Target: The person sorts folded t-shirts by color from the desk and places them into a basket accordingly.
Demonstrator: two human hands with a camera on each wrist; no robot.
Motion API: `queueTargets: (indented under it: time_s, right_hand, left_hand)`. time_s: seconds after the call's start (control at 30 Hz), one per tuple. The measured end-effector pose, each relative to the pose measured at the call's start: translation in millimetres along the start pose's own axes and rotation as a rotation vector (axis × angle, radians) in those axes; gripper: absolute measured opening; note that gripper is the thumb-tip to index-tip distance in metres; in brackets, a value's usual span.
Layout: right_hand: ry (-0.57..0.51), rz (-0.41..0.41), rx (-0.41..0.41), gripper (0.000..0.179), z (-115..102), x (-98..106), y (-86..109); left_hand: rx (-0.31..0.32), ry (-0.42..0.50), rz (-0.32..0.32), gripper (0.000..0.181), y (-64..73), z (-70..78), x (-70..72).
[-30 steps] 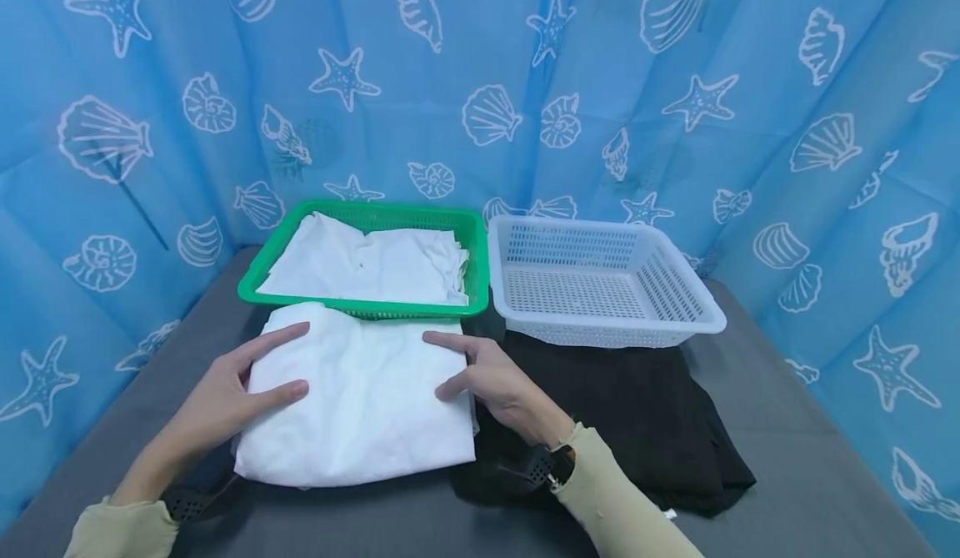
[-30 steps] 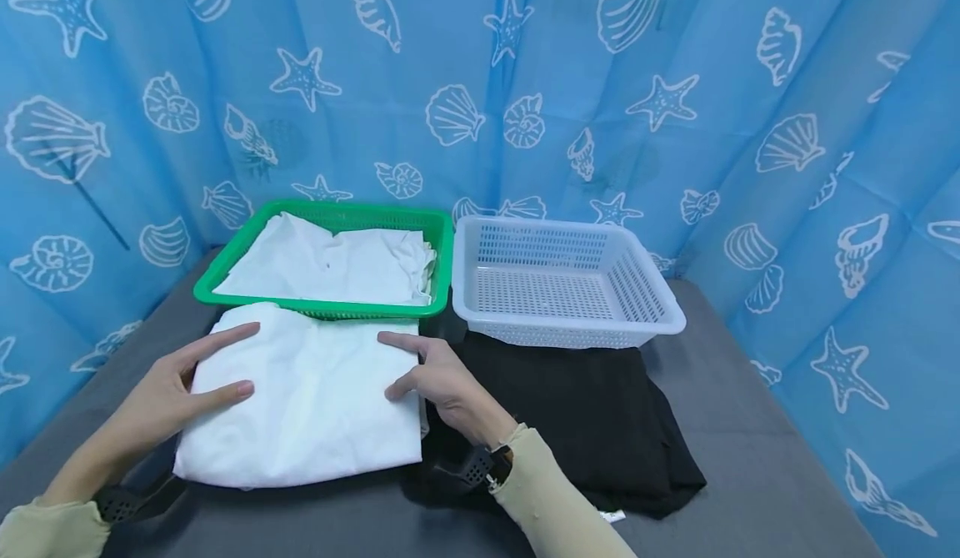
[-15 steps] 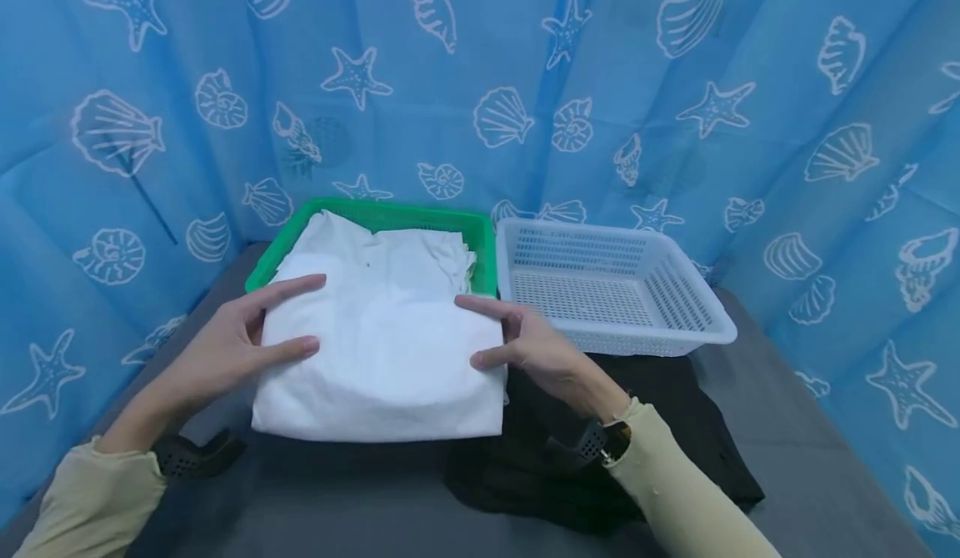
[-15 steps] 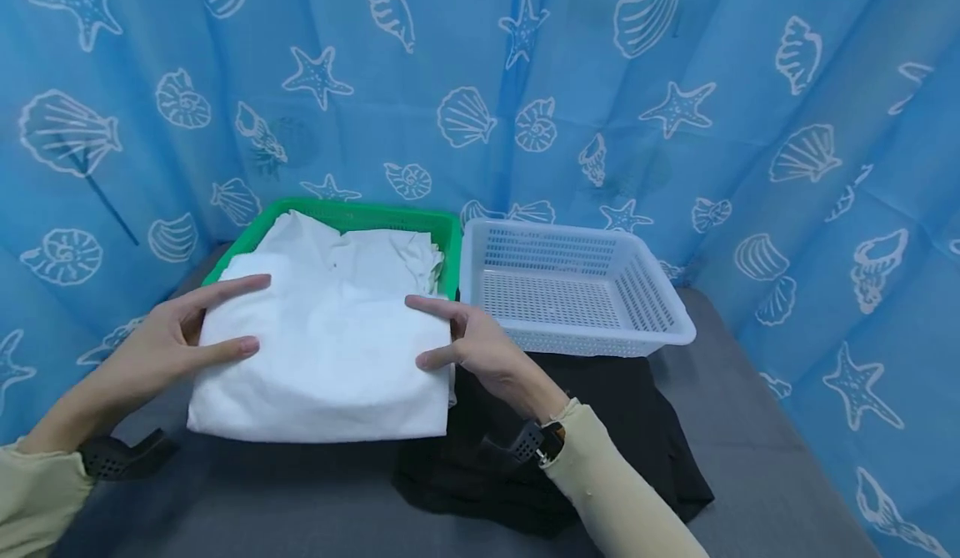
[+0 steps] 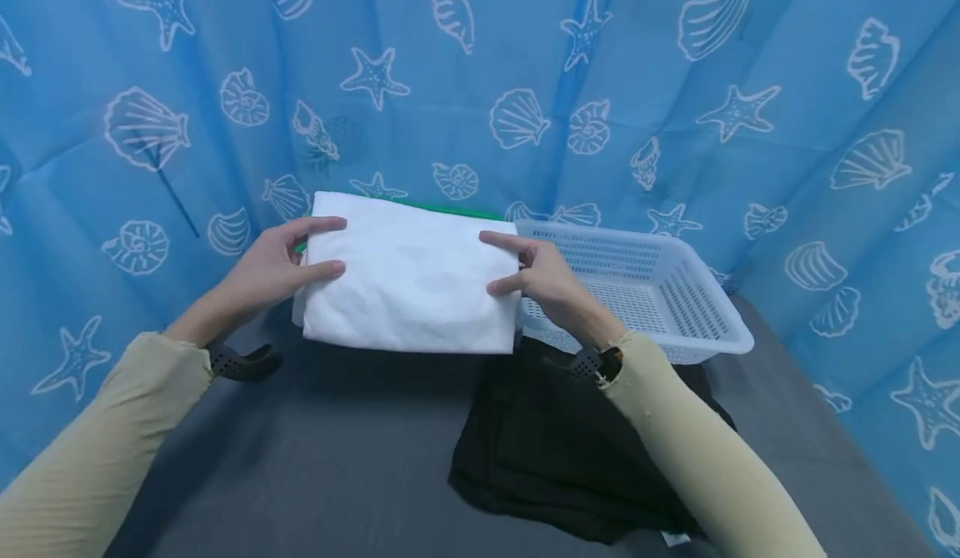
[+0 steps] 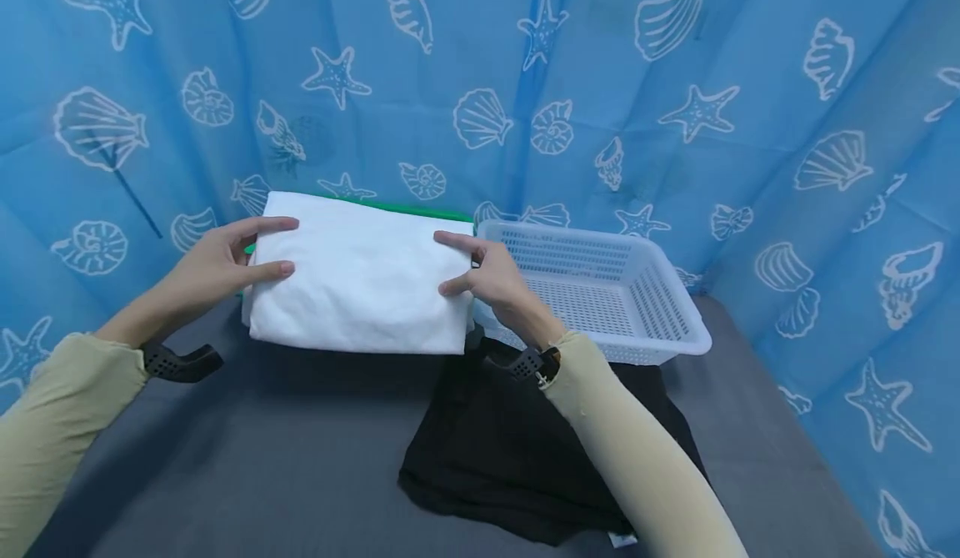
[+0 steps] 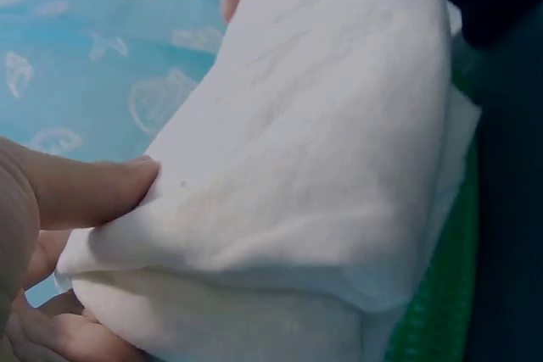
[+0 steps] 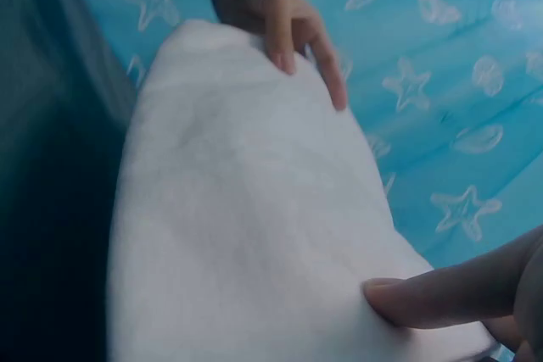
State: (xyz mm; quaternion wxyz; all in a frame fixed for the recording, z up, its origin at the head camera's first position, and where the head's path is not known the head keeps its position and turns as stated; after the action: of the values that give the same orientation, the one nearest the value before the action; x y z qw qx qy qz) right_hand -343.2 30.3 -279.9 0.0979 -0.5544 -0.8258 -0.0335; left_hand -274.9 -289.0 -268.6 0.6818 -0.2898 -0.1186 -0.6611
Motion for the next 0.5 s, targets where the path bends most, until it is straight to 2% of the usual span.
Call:
queueTargets:
  time_s: [0.13,0.27,0.5]
  right_hand:
    - [0.054,0.029,-0.016,0.071,0,5,-22.7]
    - [0.105,0.047,0.000,0.073,-3,2,-45.1]
    - [0.147,0.123,0.023,0.073,-4,-7,-79.0]
  left_hand:
    - [0.045,-0.003,-0.003,0.065,-18.8,-11.7,-1.6]
    - [0.059,0.006,0.002,0.059,-38.7,-20.6,-2.1]
    - [0.043,0.033,0.016,0.053,-71.1,-21.8,7.5]
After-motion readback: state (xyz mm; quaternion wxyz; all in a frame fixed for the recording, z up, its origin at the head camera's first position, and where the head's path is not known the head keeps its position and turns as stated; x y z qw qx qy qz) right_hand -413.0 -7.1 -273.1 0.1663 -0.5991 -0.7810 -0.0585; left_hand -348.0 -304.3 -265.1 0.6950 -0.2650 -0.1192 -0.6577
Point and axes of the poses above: each hand's wrist, its own y-axis away from the middle knuckle, its own x-axis out of the back of the hand, z = x × y, the point moved 6 cm from there along -y, towards the middle knuckle, and after that the axes turned 5 degrees about z, right-handed, at the moved point
